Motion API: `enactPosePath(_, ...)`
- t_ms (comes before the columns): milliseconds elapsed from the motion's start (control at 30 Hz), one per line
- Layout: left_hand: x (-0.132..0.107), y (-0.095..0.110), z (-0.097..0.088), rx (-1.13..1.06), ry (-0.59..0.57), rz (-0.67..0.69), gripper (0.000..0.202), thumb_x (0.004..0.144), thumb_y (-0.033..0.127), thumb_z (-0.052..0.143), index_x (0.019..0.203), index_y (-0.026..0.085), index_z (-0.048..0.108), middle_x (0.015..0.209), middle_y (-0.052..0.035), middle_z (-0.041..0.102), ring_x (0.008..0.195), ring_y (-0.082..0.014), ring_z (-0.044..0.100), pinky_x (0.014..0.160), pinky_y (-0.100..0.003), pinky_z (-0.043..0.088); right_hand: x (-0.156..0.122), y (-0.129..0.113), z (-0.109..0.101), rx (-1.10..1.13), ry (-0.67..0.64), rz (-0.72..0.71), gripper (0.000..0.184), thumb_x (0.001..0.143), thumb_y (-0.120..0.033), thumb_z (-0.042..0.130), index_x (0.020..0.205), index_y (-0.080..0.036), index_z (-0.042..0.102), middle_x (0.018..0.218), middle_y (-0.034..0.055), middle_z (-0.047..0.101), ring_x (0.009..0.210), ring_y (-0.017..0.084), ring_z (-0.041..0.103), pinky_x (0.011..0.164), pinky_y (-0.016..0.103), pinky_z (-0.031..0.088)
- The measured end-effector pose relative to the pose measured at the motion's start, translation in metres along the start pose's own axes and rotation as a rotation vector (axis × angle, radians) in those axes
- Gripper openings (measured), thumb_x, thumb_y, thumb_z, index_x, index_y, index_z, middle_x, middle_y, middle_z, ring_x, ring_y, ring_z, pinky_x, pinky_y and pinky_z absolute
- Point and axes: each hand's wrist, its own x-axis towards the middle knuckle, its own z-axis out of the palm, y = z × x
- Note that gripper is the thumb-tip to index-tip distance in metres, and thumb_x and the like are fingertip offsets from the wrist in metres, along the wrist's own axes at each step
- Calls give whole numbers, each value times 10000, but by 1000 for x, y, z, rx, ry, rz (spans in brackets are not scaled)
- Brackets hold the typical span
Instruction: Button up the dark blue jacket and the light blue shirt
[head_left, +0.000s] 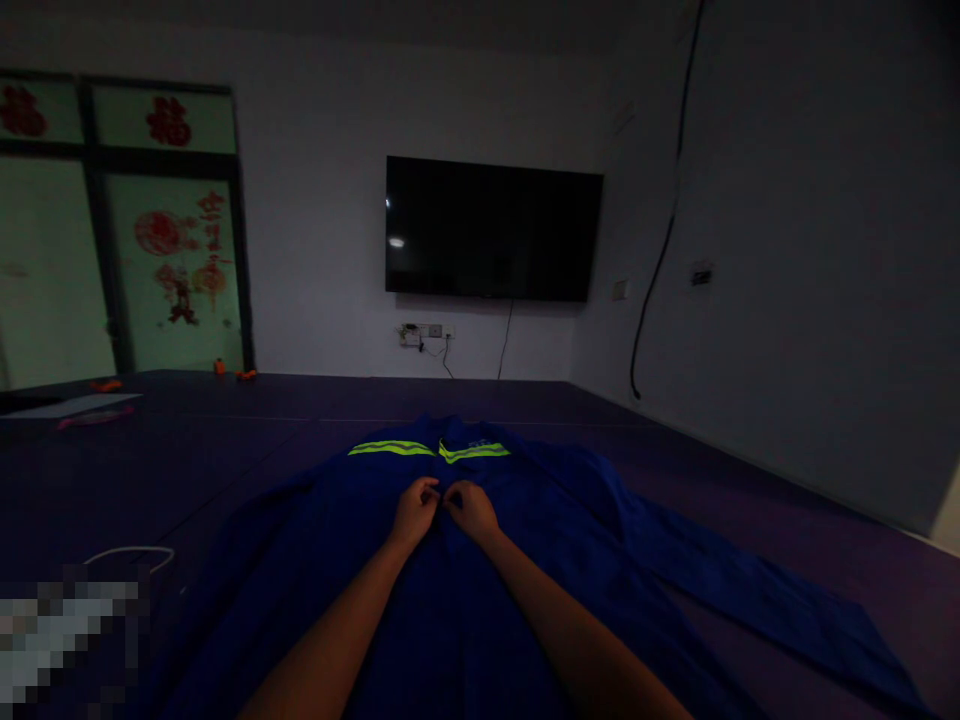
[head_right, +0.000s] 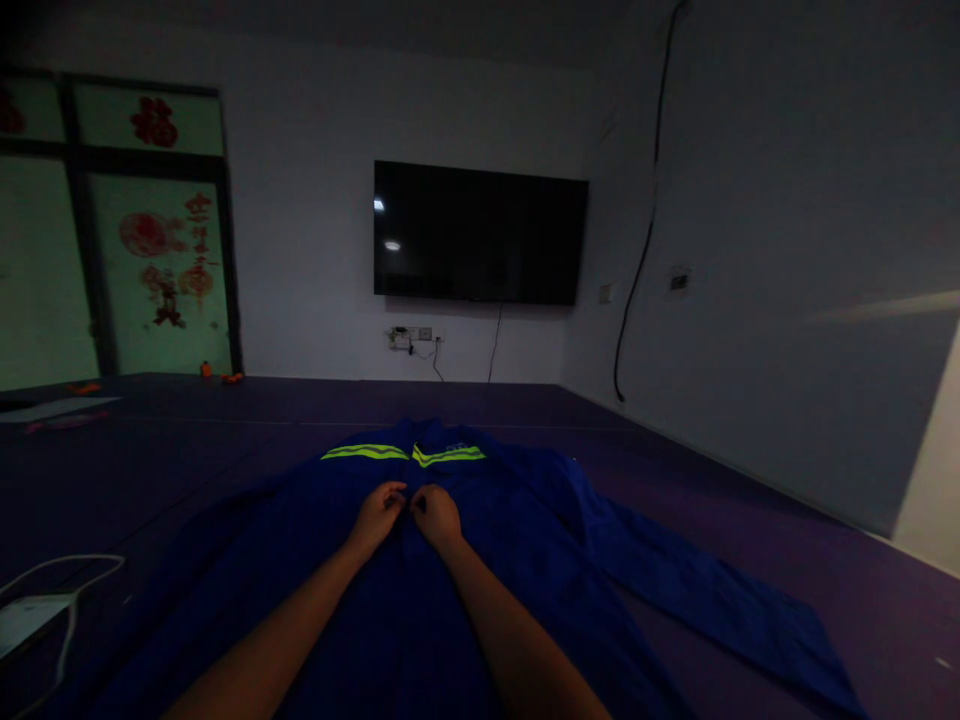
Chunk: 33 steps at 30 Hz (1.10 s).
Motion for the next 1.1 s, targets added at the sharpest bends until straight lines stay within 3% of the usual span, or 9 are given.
enactPosePath(1100, -2, 2, 2, 8, -5, 48, 342, 665, 70, 522, 989, 148, 597, 754, -12, 623, 725, -111, 601, 704, -237, 470, -2, -4, -1, -44, -11, 22, 113, 743, -139, 542, 796, -172, 637, 865, 59, 658, 850, 172, 595, 750, 242, 413)
